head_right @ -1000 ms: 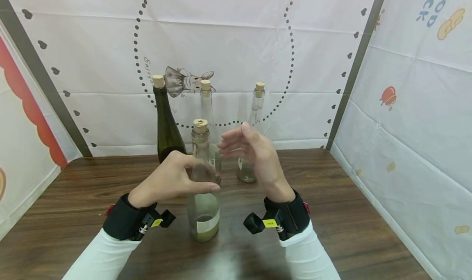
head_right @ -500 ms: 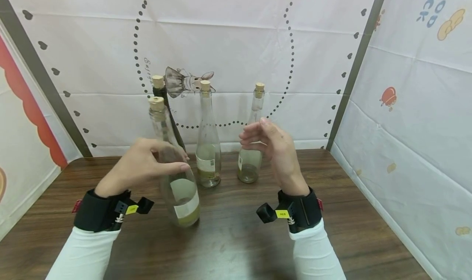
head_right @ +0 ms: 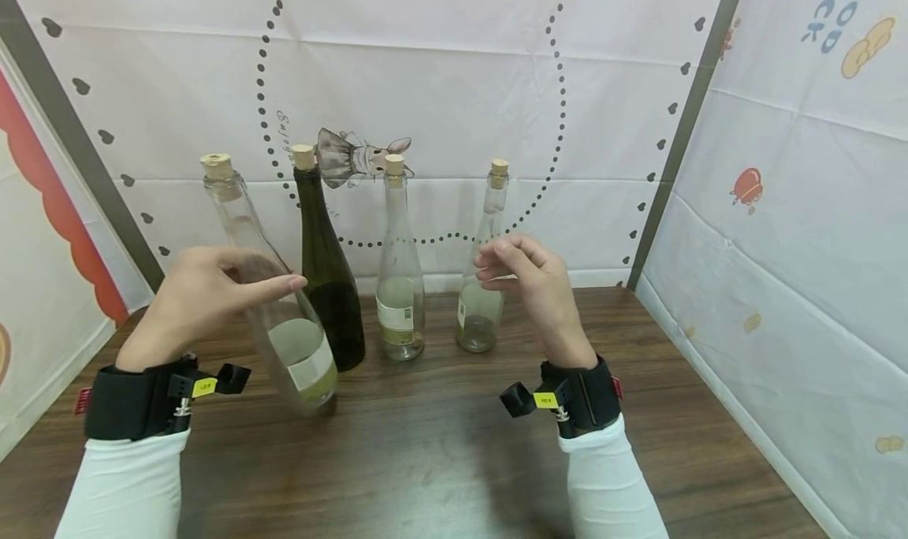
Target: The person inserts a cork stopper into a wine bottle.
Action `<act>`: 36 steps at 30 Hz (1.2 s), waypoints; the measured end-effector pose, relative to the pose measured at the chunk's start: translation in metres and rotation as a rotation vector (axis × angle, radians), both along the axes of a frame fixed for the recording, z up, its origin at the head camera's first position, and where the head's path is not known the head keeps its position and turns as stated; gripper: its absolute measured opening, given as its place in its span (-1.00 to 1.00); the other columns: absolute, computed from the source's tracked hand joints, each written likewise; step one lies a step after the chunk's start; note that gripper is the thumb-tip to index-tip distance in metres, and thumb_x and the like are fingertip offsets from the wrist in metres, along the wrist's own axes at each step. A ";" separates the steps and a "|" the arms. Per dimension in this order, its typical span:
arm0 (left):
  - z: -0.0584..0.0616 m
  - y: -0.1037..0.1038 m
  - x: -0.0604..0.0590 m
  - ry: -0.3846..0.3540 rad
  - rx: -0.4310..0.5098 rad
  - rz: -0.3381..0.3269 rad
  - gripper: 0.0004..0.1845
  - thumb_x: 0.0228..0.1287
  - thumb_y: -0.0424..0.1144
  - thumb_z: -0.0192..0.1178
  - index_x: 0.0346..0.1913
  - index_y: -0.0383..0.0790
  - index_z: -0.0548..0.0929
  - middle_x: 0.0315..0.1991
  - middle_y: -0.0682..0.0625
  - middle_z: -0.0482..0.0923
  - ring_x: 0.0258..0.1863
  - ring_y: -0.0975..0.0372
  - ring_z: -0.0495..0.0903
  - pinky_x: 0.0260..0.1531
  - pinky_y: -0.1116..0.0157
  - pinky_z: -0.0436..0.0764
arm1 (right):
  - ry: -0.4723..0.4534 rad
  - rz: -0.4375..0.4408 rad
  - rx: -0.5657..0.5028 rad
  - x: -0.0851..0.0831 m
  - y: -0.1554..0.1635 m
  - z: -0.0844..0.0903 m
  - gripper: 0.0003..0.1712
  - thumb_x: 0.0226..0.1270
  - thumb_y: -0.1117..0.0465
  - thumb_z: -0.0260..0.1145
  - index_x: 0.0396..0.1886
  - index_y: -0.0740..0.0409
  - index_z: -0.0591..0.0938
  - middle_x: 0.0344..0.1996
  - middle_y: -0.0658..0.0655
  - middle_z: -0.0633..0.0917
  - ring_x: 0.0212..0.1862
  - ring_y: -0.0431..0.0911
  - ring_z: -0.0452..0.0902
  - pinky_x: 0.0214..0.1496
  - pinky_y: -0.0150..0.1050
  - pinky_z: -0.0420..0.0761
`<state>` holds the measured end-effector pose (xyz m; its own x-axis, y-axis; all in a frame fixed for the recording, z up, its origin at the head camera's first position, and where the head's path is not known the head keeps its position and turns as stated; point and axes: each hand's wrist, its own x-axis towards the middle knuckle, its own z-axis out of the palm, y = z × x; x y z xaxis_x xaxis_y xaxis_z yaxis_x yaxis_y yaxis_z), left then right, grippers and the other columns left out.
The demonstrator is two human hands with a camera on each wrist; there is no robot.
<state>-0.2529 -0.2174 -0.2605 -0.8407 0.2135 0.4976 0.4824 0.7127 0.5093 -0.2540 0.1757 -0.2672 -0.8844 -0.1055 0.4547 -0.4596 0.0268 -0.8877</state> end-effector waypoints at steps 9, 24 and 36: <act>-0.005 -0.015 -0.009 0.111 -0.006 0.129 -0.54 0.31 0.15 0.49 -0.25 -0.26 0.85 -0.40 -0.07 0.76 -0.45 0.11 0.57 -0.55 0.26 0.42 | -0.097 -0.067 0.112 -0.014 0.011 -0.009 -0.49 0.70 -0.06 0.17 0.11 0.35 0.65 -0.01 0.20 0.77 -0.02 0.04 0.73 0.14 -0.05 0.68; -0.019 -0.027 -0.027 0.190 0.058 0.287 -0.45 0.30 0.21 0.47 -0.18 -0.32 0.86 -0.36 -0.20 0.80 -0.48 0.03 0.71 -0.44 0.24 0.45 | -0.145 -0.116 0.231 -0.017 0.030 -0.020 -0.43 0.70 -0.10 0.17 0.16 0.37 0.65 0.06 0.27 0.74 0.00 0.03 0.74 0.15 -0.06 0.68; -0.028 -0.032 -0.036 0.162 0.043 0.348 -0.34 0.29 0.30 0.42 -0.17 -0.37 0.84 -0.33 -0.26 0.79 -0.49 -0.02 0.65 -0.49 0.14 0.42 | -0.175 -0.094 0.250 -0.015 0.033 -0.023 -0.40 0.69 -0.11 0.18 0.22 0.40 0.62 0.09 0.28 0.73 -0.02 -0.09 0.75 0.16 -0.10 0.68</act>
<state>-0.2891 -0.2489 -0.2881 -0.7688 -0.0942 0.6325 0.2925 0.8278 0.4787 -0.2689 0.2089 -0.2905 -0.9582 -0.1091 0.2646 -0.2853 0.2889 -0.9139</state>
